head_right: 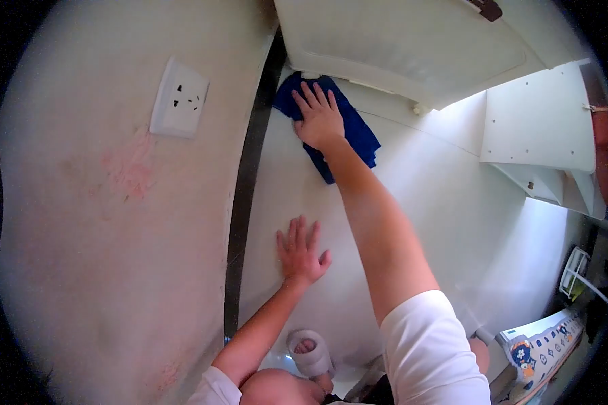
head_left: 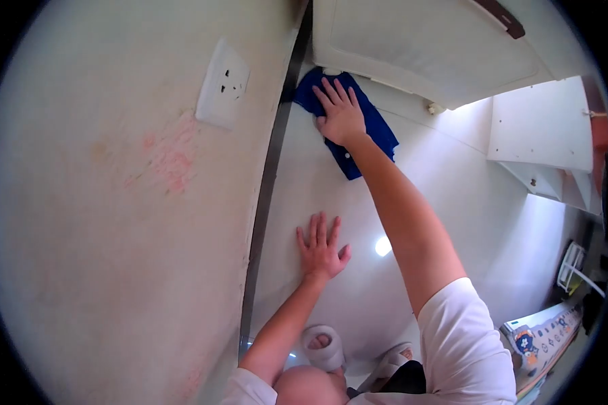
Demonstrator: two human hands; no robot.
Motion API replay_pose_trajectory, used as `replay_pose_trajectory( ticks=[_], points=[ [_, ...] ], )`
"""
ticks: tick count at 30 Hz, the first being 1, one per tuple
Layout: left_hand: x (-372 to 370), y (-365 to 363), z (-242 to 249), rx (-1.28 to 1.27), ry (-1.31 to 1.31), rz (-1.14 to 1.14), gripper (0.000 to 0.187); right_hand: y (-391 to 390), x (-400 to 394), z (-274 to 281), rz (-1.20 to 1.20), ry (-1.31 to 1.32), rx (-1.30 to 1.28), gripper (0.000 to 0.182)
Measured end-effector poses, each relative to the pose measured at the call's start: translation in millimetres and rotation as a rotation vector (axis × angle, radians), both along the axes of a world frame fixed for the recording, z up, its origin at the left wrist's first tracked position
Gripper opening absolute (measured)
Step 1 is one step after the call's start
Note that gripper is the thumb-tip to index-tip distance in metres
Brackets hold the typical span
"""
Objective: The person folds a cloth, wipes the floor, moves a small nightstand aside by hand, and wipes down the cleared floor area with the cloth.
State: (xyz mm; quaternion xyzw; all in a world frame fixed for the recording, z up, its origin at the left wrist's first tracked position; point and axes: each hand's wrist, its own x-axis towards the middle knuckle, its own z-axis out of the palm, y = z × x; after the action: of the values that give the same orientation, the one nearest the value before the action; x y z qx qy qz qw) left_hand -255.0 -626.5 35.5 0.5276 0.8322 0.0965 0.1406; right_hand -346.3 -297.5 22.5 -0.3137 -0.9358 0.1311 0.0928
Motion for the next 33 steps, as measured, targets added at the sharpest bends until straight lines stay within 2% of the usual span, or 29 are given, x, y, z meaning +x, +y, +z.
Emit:
replay_pose_trajectory(
  ticks=[4,9,13,16,21,23,28,33],
  points=[
    [2,1,0,0.047,-0.003,0.009,0.087,-14,-14,3,0.132,-0.075,-0.022,0.073],
    [6,-1,-6,0.044,0.032,0.001,0.086,-28,29,14,0.578,-0.077,-0.008,0.073],
    [6,0,0,0.035,0.027,0.004,0.085,-58,63,15,0.776,-0.013,-0.115,0.072],
    [7,0,1,0.003,0.008,0.011,0.085,-50,80,15,0.771,-0.005,-0.138,0.074],
    [5,-1,-1,-0.033,-0.011,0.027,0.081,22,109,16,0.283,-0.043,0.046,0.072],
    [4,0,-1,-0.077,-0.008,0.029,0.084,50,139,14,0.238,-0.079,0.082,0.068],
    [7,0,1,-0.100,-0.015,0.038,0.087,22,187,23,0.131,-0.157,0.089,0.065],
    [6,1,-3,-0.081,0.030,0.021,0.087,-61,215,41,0.446,-0.187,-0.100,0.063]
  ],
)
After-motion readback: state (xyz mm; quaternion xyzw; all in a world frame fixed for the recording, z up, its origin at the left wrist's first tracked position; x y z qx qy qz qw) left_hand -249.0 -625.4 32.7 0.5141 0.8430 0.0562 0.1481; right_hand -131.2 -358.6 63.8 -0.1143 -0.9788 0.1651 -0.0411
